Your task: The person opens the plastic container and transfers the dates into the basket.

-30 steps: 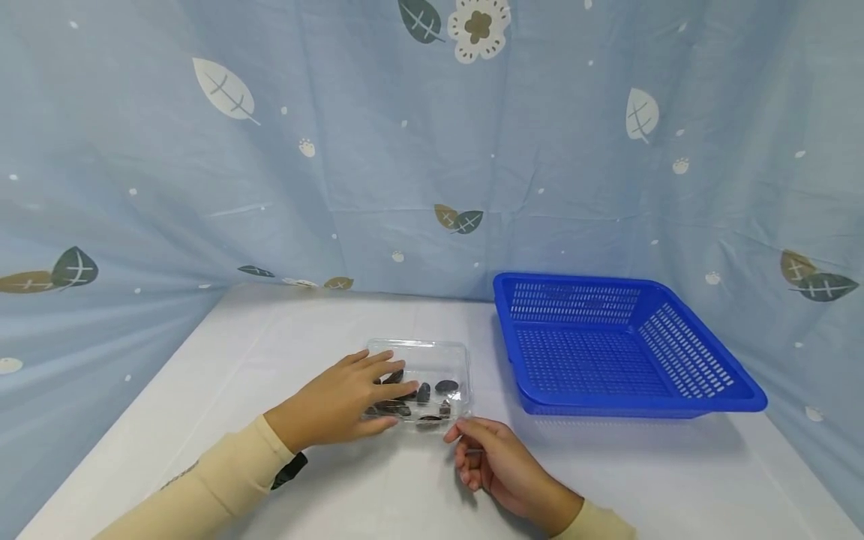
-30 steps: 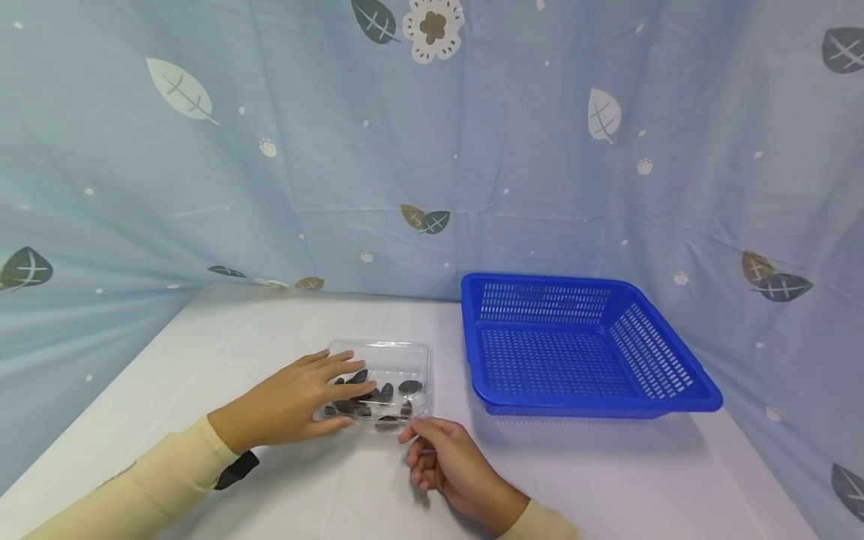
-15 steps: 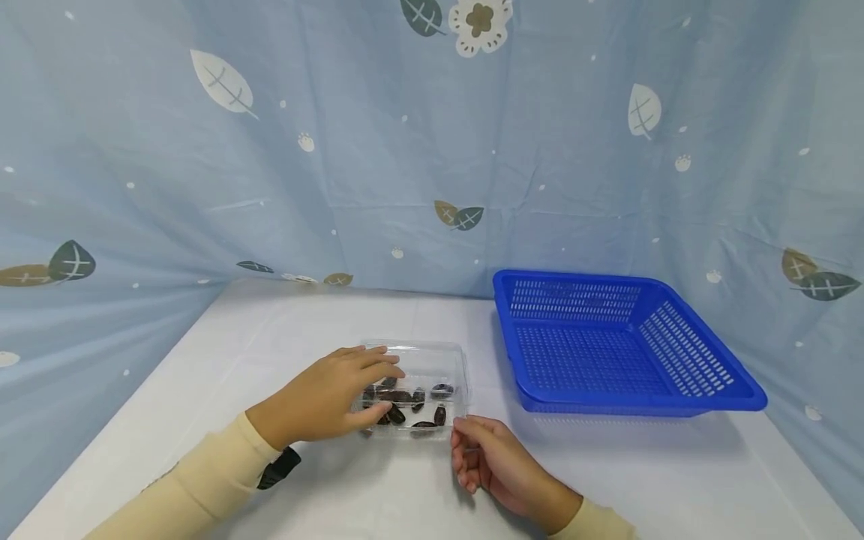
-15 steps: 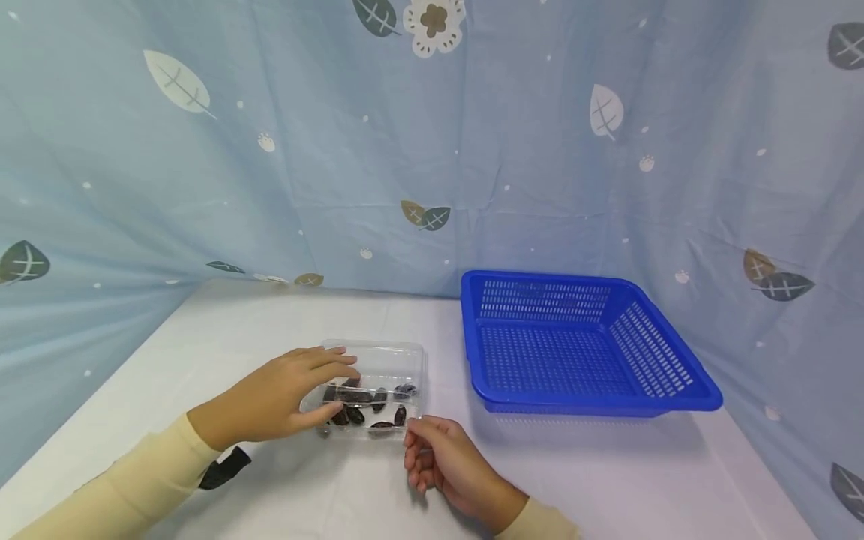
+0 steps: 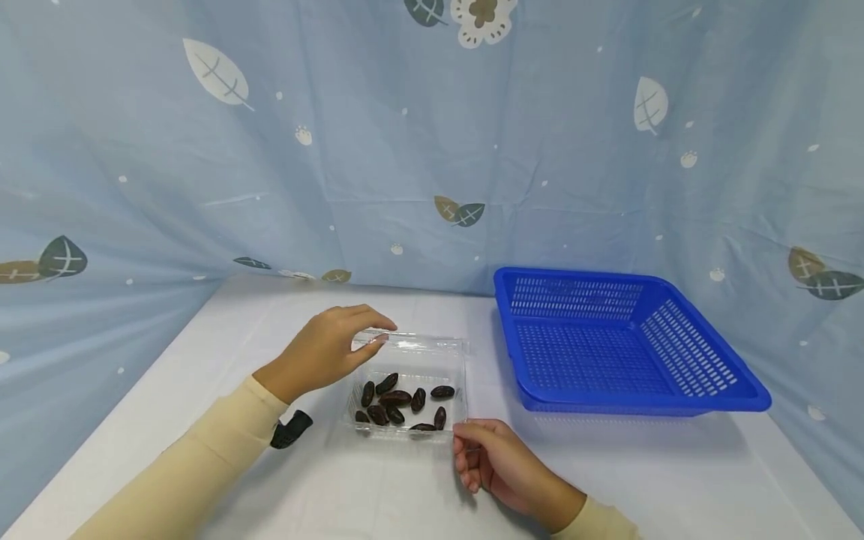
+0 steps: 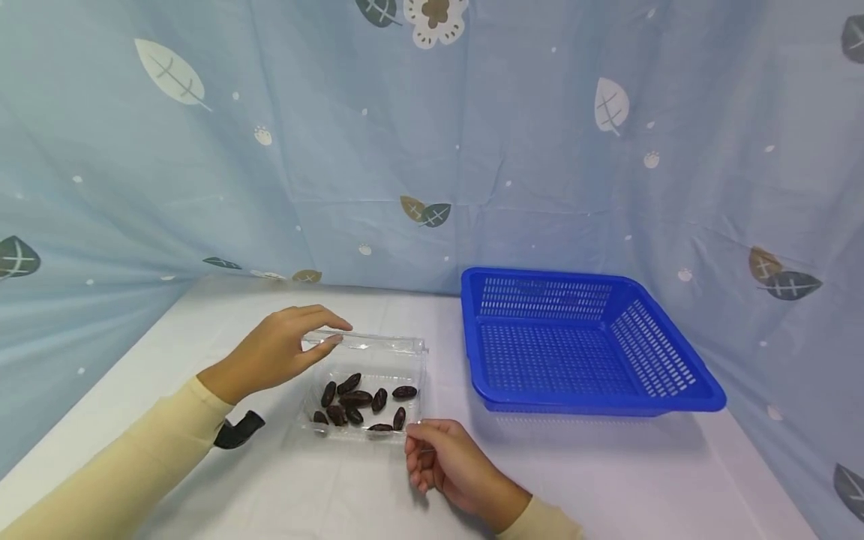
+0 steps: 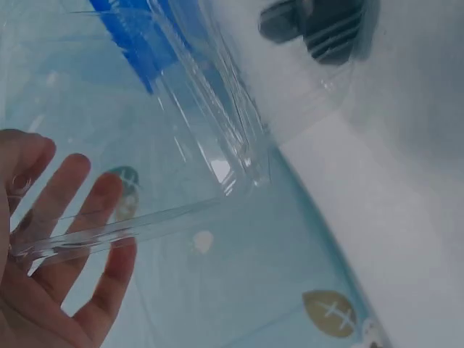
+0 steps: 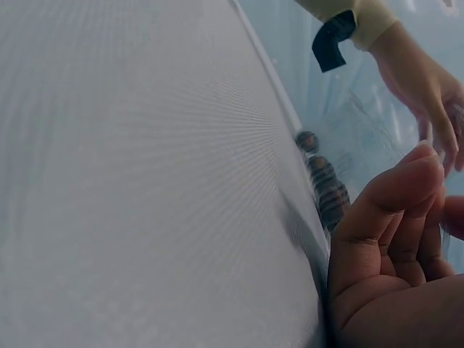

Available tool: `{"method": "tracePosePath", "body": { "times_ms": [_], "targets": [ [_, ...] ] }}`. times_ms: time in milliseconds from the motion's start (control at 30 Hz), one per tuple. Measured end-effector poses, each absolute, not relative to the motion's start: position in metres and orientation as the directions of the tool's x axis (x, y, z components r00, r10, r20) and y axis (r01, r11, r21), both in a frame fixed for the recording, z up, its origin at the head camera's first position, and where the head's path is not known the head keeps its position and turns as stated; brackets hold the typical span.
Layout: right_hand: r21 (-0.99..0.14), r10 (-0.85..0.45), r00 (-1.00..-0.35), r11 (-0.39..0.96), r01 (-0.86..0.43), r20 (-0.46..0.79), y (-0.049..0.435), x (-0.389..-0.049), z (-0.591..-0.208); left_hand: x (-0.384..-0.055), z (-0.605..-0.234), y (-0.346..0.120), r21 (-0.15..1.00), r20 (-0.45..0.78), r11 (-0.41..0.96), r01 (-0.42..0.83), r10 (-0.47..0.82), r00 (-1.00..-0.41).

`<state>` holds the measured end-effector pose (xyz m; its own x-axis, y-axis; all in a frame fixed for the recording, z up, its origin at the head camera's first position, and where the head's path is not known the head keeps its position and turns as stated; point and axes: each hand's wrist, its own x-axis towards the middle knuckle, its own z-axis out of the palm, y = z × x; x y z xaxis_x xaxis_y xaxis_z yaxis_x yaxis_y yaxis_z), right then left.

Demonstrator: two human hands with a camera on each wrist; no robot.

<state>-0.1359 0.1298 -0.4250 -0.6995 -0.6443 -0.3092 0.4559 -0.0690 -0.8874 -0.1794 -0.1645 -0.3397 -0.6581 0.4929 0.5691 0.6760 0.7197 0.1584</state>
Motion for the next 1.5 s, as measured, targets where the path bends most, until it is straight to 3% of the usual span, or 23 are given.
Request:
{"method": "tracePosePath", "body": {
  "times_ms": [167,300,467,633,933,1100,1233,1367,1500],
  "targets": [
    [-0.885,-0.665,-0.680,-0.064,0.462,-0.308,0.131,-0.135,-0.425,-0.193,-0.340,-0.164,0.278,0.568,0.733,0.621,0.395,-0.721],
    [-0.889,-0.671,-0.680,-0.070,0.453,-0.295,0.131,-0.135,-0.424,-0.205,-0.338,-0.163,0.468,0.519,0.710,0.526,0.261,-0.814],
    [-0.884,-0.675,-0.670,-0.058,0.465,-0.308,0.132,-0.134,-0.423,-0.216,-0.344,-0.167,0.675,0.381,0.638,0.371,0.130,-0.916],
    [-0.882,-0.686,-0.655,-0.041,0.470,-0.317,0.131,-0.132,-0.423,-0.220,-0.361,-0.176,0.753,0.211,0.616,0.231,0.106,-0.972],
    [-0.901,-0.713,-0.638,-0.022,0.433,-0.289,0.130,-0.132,-0.423,-0.201,-0.393,-0.191,0.808,-0.050,0.585,0.075,0.195,-0.980],
    [-0.906,-0.723,-0.631,-0.018,0.422,-0.280,0.130,-0.133,-0.423,-0.190,-0.398,-0.194,0.853,-0.124,0.522,0.014,0.227,-0.966],
    [-0.917,-0.719,-0.616,0.076,0.391,-0.322,0.133,-0.134,-0.415,-0.186,-0.400,-0.195,0.853,-0.160,0.521,-0.020,0.224,-0.961],
    [-0.952,-0.709,-0.636,0.201,0.232,-0.305,0.138,-0.134,-0.394,-0.183,-0.403,-0.194,0.842,-0.147,0.540,-0.005,0.220,-0.964],
    [-0.982,-0.721,-0.679,0.187,0.003,-0.139,0.134,-0.135,-0.373,-0.181,-0.405,-0.192,0.857,-0.167,0.515,-0.034,0.213,-0.963]
  ]
}}
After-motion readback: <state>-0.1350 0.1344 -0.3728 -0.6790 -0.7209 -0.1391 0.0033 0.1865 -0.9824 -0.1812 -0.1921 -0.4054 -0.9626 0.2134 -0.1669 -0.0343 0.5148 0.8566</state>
